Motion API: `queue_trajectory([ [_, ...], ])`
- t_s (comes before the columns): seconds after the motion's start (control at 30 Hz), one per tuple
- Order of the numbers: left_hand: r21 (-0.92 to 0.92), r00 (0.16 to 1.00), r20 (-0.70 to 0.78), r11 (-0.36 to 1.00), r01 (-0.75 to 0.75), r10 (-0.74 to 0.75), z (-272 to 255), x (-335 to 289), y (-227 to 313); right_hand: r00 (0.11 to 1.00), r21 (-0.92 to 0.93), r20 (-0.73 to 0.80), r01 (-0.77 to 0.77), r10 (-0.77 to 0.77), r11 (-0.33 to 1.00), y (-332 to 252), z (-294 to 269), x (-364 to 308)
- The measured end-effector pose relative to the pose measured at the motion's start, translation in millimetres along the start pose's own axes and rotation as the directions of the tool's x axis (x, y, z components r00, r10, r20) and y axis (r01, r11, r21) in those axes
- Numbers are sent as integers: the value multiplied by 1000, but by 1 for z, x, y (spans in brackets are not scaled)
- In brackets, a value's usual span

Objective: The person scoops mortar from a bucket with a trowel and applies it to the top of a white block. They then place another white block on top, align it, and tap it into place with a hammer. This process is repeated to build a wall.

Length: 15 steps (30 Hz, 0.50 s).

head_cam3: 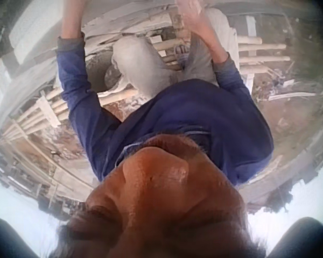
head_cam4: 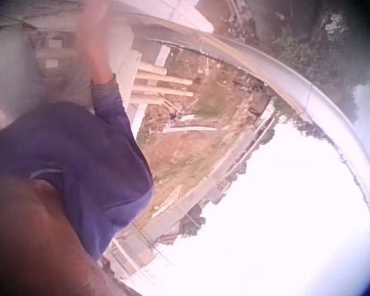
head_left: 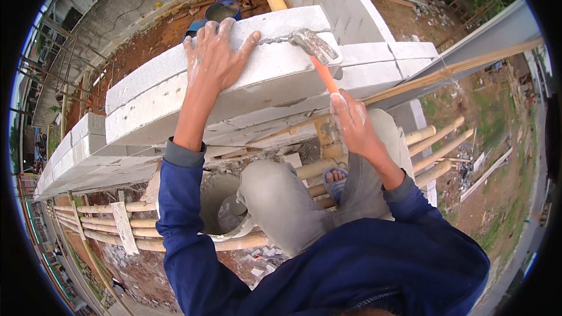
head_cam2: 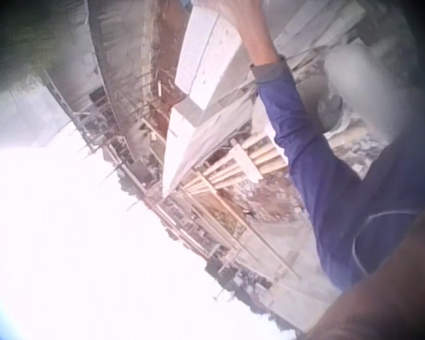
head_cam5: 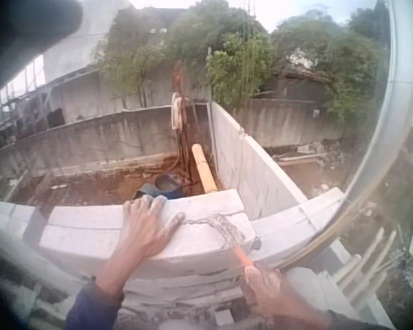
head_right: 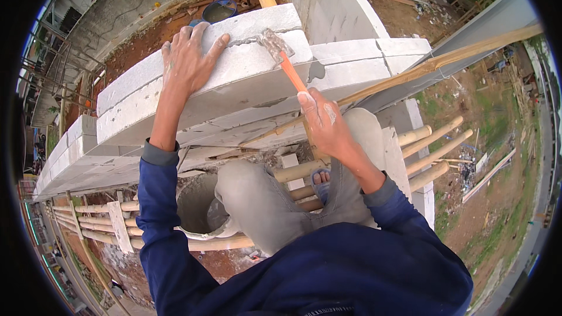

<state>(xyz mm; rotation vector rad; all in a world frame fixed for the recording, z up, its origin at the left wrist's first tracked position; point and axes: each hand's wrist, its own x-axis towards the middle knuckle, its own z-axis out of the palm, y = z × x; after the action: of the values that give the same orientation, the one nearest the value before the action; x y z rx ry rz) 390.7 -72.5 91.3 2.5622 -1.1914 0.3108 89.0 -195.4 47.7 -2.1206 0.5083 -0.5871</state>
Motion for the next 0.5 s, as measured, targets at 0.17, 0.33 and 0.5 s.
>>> queue_trajectory([
  [0.17,16,1000,-5,1000,2,-2,0,-1,-4,996,110,83,-23,14,994,-23,3,1],
  [0.33,-12,1000,-22,1000,-10,10,1,4,-3,996,157,75,41,-54,987,1,26,-8],
  [0.5,18,998,-64,1000,-7,8,6,2,-11,955,225,202,-262,218,939,-37,22,-4],
])
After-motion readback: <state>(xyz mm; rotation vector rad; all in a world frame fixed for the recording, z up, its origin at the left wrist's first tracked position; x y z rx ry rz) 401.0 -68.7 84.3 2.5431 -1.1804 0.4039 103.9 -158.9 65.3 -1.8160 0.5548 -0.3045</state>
